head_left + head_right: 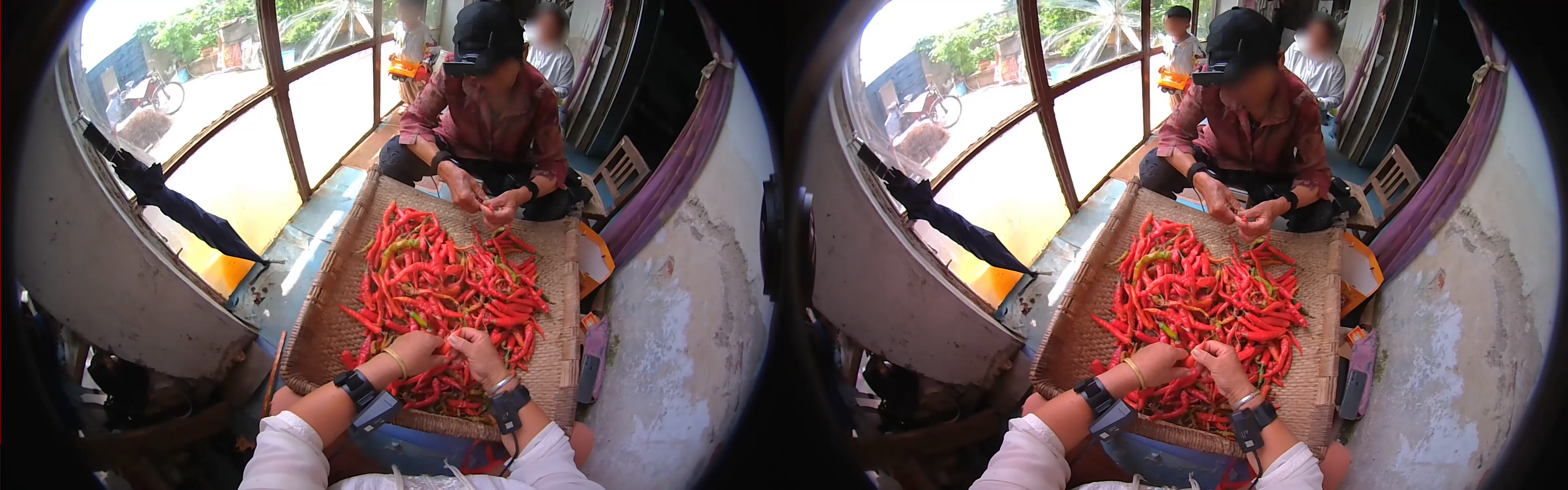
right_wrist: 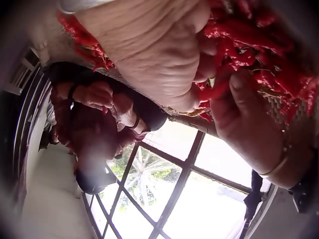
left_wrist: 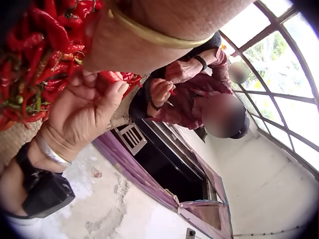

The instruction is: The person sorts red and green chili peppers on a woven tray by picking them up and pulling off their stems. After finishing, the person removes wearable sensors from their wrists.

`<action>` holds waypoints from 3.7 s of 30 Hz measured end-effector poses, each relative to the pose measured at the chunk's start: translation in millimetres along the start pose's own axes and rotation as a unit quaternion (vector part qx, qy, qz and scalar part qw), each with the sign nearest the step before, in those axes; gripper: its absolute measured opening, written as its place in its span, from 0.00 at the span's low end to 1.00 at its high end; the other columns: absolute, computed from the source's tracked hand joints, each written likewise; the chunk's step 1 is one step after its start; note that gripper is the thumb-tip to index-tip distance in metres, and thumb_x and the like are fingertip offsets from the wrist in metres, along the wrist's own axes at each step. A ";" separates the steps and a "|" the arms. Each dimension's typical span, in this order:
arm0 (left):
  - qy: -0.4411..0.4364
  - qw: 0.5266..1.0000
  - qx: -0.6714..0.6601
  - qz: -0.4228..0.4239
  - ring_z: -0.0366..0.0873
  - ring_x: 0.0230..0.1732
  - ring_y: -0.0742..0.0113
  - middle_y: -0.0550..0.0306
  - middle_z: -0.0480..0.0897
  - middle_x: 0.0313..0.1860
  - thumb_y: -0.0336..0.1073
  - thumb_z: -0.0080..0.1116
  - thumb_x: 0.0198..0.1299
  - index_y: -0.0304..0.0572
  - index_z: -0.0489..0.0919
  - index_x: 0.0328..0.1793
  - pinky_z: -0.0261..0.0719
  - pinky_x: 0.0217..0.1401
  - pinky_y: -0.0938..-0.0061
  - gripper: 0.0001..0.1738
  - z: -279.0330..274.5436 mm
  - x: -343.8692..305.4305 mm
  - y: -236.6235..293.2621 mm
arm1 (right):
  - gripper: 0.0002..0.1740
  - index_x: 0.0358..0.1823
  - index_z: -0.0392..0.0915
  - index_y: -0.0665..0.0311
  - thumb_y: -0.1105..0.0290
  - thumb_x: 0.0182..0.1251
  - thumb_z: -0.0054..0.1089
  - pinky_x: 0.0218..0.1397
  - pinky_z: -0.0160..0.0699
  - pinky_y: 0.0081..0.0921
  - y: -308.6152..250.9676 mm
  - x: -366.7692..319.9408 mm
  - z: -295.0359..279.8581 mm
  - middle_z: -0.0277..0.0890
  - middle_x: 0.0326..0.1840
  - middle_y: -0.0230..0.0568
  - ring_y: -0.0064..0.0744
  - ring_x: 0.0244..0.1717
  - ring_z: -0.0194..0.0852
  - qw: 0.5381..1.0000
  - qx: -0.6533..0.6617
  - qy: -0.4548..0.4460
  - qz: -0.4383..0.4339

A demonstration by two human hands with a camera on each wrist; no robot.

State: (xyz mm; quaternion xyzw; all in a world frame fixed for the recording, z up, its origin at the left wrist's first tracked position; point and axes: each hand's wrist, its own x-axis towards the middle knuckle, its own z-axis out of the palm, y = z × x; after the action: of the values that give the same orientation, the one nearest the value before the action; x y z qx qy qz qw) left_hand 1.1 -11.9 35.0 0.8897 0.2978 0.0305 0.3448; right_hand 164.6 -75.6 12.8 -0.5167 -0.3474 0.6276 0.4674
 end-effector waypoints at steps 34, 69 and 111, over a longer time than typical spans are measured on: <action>-0.116 0.960 0.246 -0.058 0.78 0.38 0.56 0.54 0.80 0.29 0.42 0.57 0.45 0.48 0.79 0.34 0.76 0.39 0.66 0.11 21.6 5.5 -25.5 | 0.20 0.40 0.74 0.59 0.55 0.49 0.60 0.41 0.71 0.35 12.2 0.1 3.5 0.74 0.36 0.44 0.42 0.40 0.73 0.791 -0.602 -0.086 -0.066; 0.097 0.991 -0.090 -0.034 0.76 0.27 0.57 0.51 0.77 0.22 0.41 0.59 0.48 0.40 0.73 0.31 0.72 0.31 0.68 0.12 -10.4 -1.1 0.0 | 0.10 0.31 0.72 0.61 0.62 0.62 0.50 0.19 0.66 0.22 -12.0 1.4 -68.4 0.74 0.25 0.35 0.24 0.21 0.69 0.896 0.390 0.192 -0.093; 0.159 0.979 0.111 -0.056 0.72 0.42 0.53 0.52 0.74 0.39 0.40 0.57 0.47 0.44 0.73 0.46 0.73 0.41 0.64 0.18 -9.9 -1.5 -26.0 | 0.14 0.44 0.70 0.63 0.63 0.60 0.53 0.20 0.70 0.21 -17.1 2.3 -58.1 0.76 0.27 0.37 0.23 0.22 0.73 0.902 0.376 0.186 -0.097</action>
State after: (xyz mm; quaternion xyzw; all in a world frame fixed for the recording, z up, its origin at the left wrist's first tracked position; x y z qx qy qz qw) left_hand -15.9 8.4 26.3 0.8884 0.3993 0.1185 0.1932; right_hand 225.0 -70.6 14.7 -0.3732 -0.0406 0.5556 0.7418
